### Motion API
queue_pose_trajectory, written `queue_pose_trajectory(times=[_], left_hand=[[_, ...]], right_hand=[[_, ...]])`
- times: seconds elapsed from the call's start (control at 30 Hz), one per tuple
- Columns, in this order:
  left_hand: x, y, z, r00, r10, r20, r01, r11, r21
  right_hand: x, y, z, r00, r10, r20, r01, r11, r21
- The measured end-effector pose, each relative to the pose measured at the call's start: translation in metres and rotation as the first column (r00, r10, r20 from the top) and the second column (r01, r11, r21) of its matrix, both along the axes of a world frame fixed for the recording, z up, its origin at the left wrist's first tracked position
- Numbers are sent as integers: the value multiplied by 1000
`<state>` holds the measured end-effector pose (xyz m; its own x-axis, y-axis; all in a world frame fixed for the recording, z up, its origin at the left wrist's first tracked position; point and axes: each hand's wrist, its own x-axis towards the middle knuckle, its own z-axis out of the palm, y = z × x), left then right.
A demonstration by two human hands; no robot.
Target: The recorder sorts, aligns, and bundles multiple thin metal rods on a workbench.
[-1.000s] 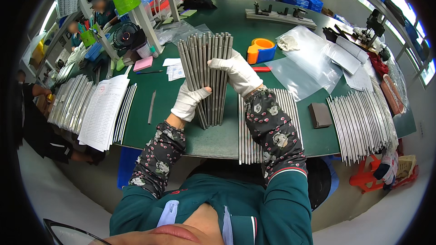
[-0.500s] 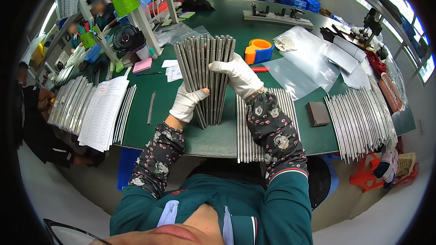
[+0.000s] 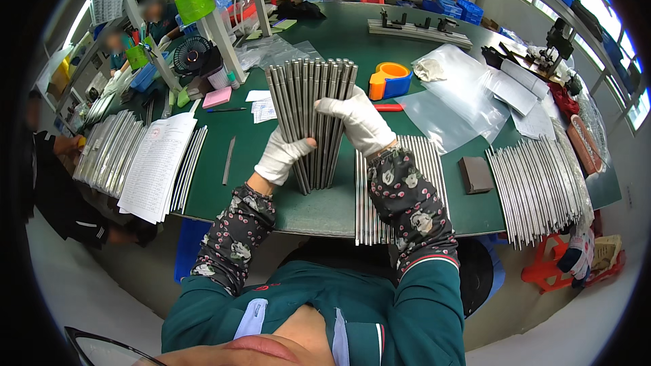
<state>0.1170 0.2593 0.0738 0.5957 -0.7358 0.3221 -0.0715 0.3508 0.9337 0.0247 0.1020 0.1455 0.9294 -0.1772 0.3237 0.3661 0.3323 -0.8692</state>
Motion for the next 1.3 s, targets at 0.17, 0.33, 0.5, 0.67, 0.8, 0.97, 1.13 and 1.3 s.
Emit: queue_pose_trajectory(times=[0.17,0.33,0.5,0.67,0.8,0.97,1.13,1.3], left_hand=[[-25,0,5,904,-78,420,-99,918,383],[-35,-4,-11,846,132,516,-124,991,-50],[-26,5,-5,837,-56,544,-19,991,131],[-29,11,-6,890,-56,453,-49,975,217],[-38,39,18,840,-138,525,-177,845,505],[-37,88,-16,836,-116,-536,400,798,451],[-56,47,2,264,-415,-870,490,835,-250],[-22,22,60,755,-374,-538,431,902,-23]], right_hand=[[-14,36,6,986,118,119,-121,992,22],[-22,48,-9,983,-84,166,115,976,-187],[-21,48,6,970,97,224,-62,985,-160],[-21,48,5,978,125,169,-102,985,-137],[-21,53,-1,976,81,201,-53,989,-138],[-28,67,-4,954,-67,294,138,963,-231],[-44,107,5,768,375,520,293,516,-805],[-43,123,-13,574,677,460,702,-118,-702]])
